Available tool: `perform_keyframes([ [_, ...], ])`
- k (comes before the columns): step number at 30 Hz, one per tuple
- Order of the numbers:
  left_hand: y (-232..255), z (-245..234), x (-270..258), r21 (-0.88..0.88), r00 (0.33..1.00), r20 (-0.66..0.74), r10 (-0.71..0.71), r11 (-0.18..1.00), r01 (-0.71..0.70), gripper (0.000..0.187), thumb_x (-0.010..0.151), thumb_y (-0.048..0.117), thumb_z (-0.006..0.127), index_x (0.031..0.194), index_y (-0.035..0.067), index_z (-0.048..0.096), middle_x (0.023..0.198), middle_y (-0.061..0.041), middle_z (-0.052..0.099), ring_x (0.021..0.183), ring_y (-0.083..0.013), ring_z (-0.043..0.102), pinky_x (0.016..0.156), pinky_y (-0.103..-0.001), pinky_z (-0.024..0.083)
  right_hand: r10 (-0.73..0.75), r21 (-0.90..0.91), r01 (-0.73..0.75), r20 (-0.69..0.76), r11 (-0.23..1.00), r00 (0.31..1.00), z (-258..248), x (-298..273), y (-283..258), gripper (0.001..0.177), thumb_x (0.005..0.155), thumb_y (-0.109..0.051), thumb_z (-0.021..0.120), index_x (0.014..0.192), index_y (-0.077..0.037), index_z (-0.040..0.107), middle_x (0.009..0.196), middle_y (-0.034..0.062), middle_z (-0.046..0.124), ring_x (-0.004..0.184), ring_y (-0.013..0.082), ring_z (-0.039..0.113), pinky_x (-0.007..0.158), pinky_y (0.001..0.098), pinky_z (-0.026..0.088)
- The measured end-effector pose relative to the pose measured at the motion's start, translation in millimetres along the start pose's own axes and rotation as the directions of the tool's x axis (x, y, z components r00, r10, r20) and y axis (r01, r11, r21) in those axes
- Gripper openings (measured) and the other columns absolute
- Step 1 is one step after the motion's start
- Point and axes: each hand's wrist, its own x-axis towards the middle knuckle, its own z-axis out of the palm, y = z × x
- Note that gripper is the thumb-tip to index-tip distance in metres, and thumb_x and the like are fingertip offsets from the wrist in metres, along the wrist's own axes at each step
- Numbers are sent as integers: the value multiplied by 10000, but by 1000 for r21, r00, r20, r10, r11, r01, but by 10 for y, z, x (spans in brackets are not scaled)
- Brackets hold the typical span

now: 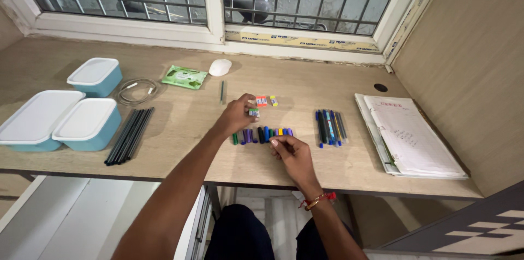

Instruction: The person organizes various stationery items on a desk by picking up erasers and placing them into a small blue container, then closes the container with its lid and places it back on the desk before opening a drawer to move items around.

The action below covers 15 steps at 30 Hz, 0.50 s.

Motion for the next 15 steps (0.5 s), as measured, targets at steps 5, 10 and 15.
perform_keyframes([
  [5,113,-82,-42,77,995,-33,94,993,-91,863,750,136,868,1488,66,425,1364,-197,621,1184,-310,657,972,-390,556,0,-52,-1,-26,999,1000,-9,-3,-61,195,967,-110,678,1069,40,747,811,41,714,700,96,617,652,257,524],
  [10,281,-453,-530,168,972,-192,138,980,-106,840,787,274,875,1470,63,434,1399,-177,582,1100,-300,665,922,-409,558,-25,-26,24,-24,999,999,-16,-42,-124,204,969,-136,698,1056,38,760,809,40,702,717,100,611,678,262,530],
  [15,69,-1288,-1763,261,955,-270,121,964,-48,623,851,288,807,1377,65,557,1289,-126,655,1036,-234,685,758,-361,587,-42,-95,39,-30,995,999,2,-59,-108,203,951,-144,709,1059,22,757,867,32,732,748,92,622,701,254,538],
])
